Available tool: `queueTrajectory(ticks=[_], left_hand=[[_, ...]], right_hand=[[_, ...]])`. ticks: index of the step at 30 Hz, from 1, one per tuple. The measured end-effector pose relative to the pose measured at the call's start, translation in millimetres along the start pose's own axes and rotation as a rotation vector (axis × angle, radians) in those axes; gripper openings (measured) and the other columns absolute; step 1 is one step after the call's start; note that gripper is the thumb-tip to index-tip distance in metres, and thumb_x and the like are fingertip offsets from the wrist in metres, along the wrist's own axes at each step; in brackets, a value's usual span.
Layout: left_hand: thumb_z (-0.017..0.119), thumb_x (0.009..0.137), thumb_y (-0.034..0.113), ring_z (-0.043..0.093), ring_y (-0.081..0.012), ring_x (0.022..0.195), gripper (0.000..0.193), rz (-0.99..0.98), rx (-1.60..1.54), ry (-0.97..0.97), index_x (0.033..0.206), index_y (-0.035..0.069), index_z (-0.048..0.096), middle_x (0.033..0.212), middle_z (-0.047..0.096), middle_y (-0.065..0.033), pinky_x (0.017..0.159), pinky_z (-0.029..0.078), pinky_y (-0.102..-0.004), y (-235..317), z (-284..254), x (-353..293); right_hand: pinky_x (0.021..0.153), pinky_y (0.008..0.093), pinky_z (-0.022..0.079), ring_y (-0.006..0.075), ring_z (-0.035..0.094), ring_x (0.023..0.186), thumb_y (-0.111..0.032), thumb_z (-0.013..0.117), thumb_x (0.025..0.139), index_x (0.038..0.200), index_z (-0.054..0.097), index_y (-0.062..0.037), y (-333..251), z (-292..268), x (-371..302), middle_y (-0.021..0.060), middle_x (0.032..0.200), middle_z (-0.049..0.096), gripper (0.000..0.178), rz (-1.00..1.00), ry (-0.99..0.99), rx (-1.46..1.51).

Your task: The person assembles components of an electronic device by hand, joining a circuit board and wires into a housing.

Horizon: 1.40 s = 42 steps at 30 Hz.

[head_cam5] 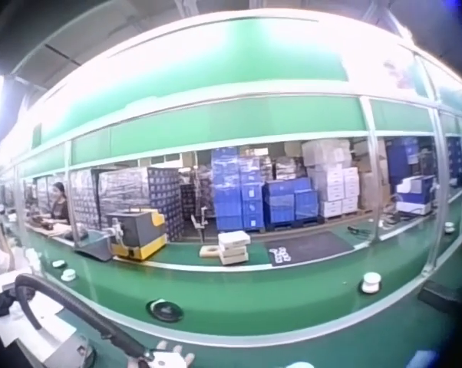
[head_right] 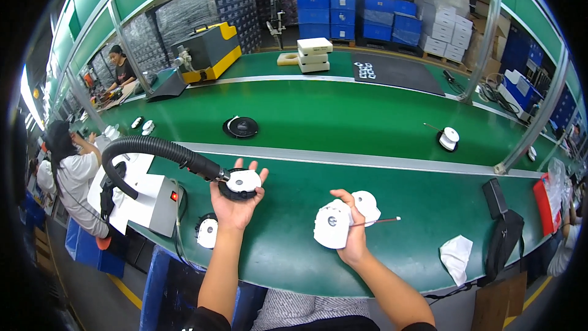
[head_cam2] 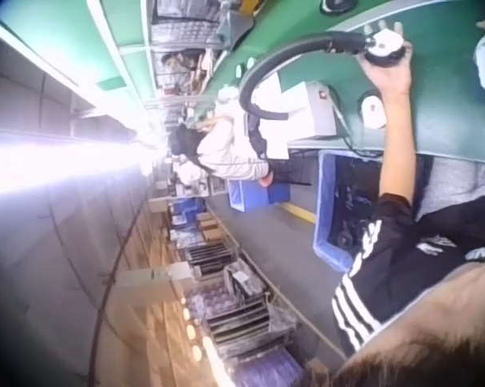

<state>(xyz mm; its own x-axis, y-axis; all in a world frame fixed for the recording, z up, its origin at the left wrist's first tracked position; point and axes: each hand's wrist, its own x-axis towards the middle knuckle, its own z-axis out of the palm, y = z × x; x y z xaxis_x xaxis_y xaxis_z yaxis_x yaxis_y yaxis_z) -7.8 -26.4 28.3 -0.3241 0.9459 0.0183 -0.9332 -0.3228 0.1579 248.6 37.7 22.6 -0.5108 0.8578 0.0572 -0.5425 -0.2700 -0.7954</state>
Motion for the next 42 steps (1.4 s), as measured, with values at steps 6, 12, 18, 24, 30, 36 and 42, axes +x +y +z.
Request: queueTrajectory(ticks=[6, 12, 18, 24, 30, 36, 42], left_hand=[[0.058, 0.092, 0.047, 0.043, -0.0439, 0.130, 0.055, 0.220, -0.019, 0.133, 0.132, 0.010, 0.049, 0.133, 0.051, -0.0121, 0.097, 0.046, -0.0537, 12, -19, 10], [0.058, 0.089, 0.050, 0.051, -0.0342, 0.119, 0.052, 0.436, -0.081, 0.204, 0.123, 0.012, 0.053, 0.124, 0.057, -0.0123, 0.110, 0.031, -0.0651, 26, -37, 10], [0.065, 0.088, 0.042, 0.054, -0.0270, 0.111, 0.039, 0.485, -0.038, 0.314, 0.112, 0.014, 0.053, 0.117, 0.056, -0.0068, 0.096, 0.045, -0.0518, 21, -23, 7], [0.066, 0.087, 0.043, 0.055, -0.0254, 0.106, 0.042, 0.491, -0.038, 0.290, 0.114, 0.014, 0.054, 0.111, 0.058, -0.0059, 0.093, 0.046, -0.0470, 23, -17, 6], [0.051, 0.091, 0.048, 0.060, -0.0259, 0.110, 0.046, 0.497, 0.035, 0.247, 0.121, 0.013, 0.057, 0.116, 0.064, -0.0063, 0.099, 0.046, -0.0452, 19, -22, 9], [0.050, 0.092, 0.046, 0.061, -0.0254, 0.107, 0.042, 0.387, 0.086, 0.217, 0.115, 0.012, 0.059, 0.110, 0.065, -0.0069, 0.096, 0.048, -0.0440, 18, -25, 8], [0.044, 0.095, 0.056, 0.056, -0.0407, 0.116, 0.056, 0.183, 0.140, 0.097, 0.138, 0.019, 0.048, 0.129, 0.057, -0.0185, 0.101, 0.045, -0.0531, 10, -12, 6]], right_hand=[[0.078, 0.0347, 0.057, 0.0203, 0.067, 0.092, -0.044, 0.029, 0.104, 0.133, 0.048, -0.0124, 9, 45, 18, 0.0072, 0.104, 0.064, 0.047, 0.209, -0.154, -0.036], [0.066, 0.0309, 0.056, 0.0151, 0.067, 0.091, -0.044, 0.024, 0.106, 0.131, 0.051, -0.0191, 50, 93, 65, 0.0022, 0.106, 0.064, 0.045, 0.344, -0.243, -0.145], [0.045, 0.0257, 0.037, 0.0104, 0.061, 0.071, -0.053, 0.026, 0.104, 0.127, 0.053, -0.0227, 79, 99, 86, -0.0034, 0.095, 0.064, 0.046, 0.514, -0.280, -0.183], [0.046, 0.0253, 0.033, 0.0101, 0.053, 0.063, -0.053, 0.026, 0.103, 0.124, 0.054, -0.0225, 77, 111, 86, -0.0028, 0.091, 0.062, 0.046, 0.529, -0.253, -0.037], [0.047, 0.0249, 0.033, 0.0099, 0.054, 0.065, -0.054, 0.025, 0.103, 0.125, 0.052, -0.0227, 83, 118, 102, -0.0024, 0.093, 0.062, 0.047, 0.521, -0.294, -0.011], [0.047, 0.0248, 0.036, 0.0094, 0.057, 0.069, -0.060, 0.020, 0.103, 0.127, 0.049, -0.0229, 88, 117, 99, -0.0029, 0.097, 0.063, 0.053, 0.503, -0.330, -0.076], [0.056, 0.0283, 0.051, 0.0106, 0.066, 0.082, -0.050, 0.026, 0.106, 0.129, 0.058, -0.0168, 53, 88, 65, -0.0010, 0.108, 0.066, 0.051, 0.448, -0.270, -0.040]])
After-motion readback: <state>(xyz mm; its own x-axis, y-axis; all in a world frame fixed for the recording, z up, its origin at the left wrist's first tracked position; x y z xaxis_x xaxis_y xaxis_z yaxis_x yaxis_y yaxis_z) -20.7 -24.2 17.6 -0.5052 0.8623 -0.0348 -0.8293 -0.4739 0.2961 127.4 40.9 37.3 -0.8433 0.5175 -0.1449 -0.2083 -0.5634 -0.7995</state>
